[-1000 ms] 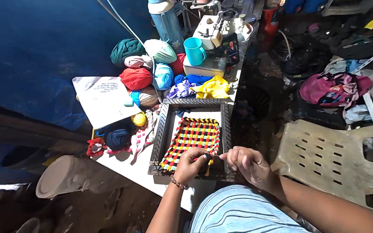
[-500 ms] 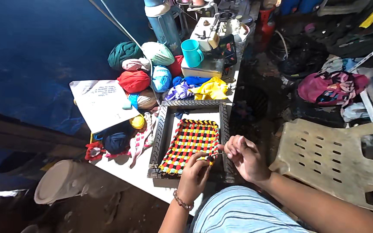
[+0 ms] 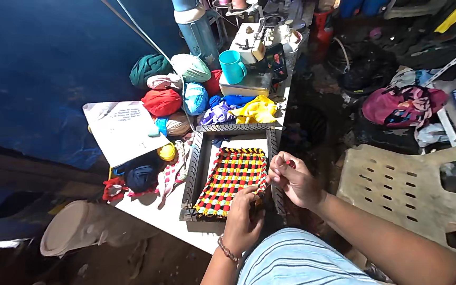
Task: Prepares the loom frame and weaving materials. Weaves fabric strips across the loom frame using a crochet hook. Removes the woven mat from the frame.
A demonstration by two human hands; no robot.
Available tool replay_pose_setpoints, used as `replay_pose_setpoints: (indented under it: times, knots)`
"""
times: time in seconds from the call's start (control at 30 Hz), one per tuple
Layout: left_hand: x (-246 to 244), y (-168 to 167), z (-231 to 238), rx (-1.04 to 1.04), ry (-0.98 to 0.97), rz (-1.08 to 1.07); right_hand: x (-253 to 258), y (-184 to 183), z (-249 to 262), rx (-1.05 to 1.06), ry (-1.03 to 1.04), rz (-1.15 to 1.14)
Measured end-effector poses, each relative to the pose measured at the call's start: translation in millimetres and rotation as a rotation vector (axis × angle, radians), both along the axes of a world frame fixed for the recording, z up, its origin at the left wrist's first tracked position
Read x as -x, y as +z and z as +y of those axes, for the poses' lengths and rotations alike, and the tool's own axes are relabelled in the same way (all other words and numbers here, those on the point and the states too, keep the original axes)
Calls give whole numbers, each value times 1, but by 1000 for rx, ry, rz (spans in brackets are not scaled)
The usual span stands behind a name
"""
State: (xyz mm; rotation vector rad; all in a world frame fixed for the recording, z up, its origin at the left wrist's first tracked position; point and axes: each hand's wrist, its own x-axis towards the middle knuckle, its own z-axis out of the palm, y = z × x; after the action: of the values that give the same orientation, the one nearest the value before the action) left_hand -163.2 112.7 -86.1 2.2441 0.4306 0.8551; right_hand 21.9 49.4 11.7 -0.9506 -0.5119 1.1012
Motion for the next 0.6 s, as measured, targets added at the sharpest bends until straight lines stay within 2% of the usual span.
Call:
replay_pose_setpoints:
  times: [0.13,0.37,0.47,0.6]
  knots:
    - [-17,3,-11,-59,171,-29,4,-7,4,-85,100,-160]
    - [-29,5,-9,-143,236,147,26,4,8,-55,-17,-141]
    - [-25,6,-3,71,111,210,12,3,13,42,-85,-20]
    - [-10,22,19,676,-115,135,-15,-5,20,96,-145,203]
